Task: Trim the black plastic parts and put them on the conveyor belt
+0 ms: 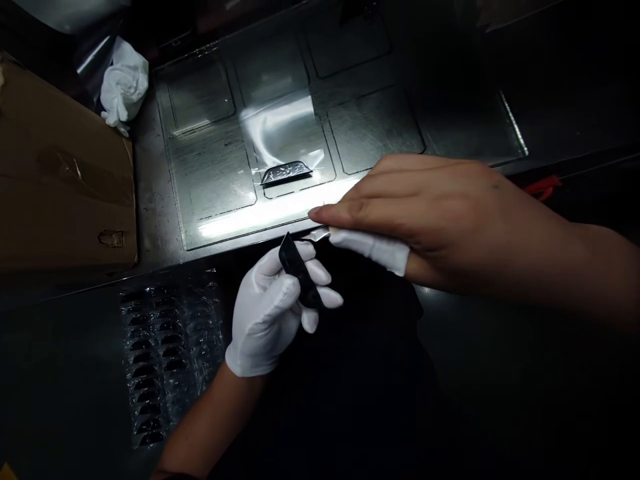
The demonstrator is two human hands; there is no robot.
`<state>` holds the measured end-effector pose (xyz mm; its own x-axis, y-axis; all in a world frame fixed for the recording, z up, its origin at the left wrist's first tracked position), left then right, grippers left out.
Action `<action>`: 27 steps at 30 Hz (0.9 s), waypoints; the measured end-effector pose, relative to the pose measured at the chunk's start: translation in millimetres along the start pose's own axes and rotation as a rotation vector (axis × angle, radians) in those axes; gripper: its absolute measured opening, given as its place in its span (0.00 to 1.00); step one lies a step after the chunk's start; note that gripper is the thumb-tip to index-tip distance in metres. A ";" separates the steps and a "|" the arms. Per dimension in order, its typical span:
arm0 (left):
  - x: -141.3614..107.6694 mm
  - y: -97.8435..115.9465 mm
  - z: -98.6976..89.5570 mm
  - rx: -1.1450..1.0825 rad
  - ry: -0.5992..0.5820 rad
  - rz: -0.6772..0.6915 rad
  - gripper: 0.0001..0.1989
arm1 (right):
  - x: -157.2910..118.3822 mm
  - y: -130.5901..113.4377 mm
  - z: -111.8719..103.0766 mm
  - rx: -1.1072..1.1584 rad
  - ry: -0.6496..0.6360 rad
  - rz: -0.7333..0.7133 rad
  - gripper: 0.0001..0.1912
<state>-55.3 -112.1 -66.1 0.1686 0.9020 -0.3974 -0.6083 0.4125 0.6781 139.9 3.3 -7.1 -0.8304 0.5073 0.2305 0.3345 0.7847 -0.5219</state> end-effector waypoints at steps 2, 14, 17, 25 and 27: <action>-0.4 -0.4 1.6 0.028 -0.001 0.001 0.15 | 4.7 0.3 2.3 0.064 -0.015 0.027 0.18; -1.5 -1.3 -0.9 0.151 0.041 0.040 0.15 | 19.3 -4.2 1.3 -0.062 -0.209 0.061 0.12; -2.3 -0.9 -1.8 0.159 0.033 0.033 0.16 | 21.1 -5.6 -0.3 -0.045 -0.194 0.091 0.11; -5.3 -0.9 -5.0 0.179 0.027 -0.051 0.13 | 18.7 -4.3 5.7 -0.340 -0.195 -0.050 0.12; -4.8 -1.8 -6.3 0.170 0.020 -0.090 0.14 | 19.3 -6.0 6.4 -0.392 -0.215 -0.082 0.11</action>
<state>-59.9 -118.0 -69.3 0.2001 0.8586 -0.4720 -0.4511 0.5083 0.7336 118.9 6.1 -4.8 -0.9211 0.3845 0.0610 0.3725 0.9159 -0.1495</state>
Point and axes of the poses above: each hand's wrist, its own x-axis towards the middle knuckle, its own z-axis out of the palm, y = z × x, the point moved 2 cm from there along x, towards the middle knuckle, and after that the axes turned 3 degrees about -z, right-handed, at the moved point
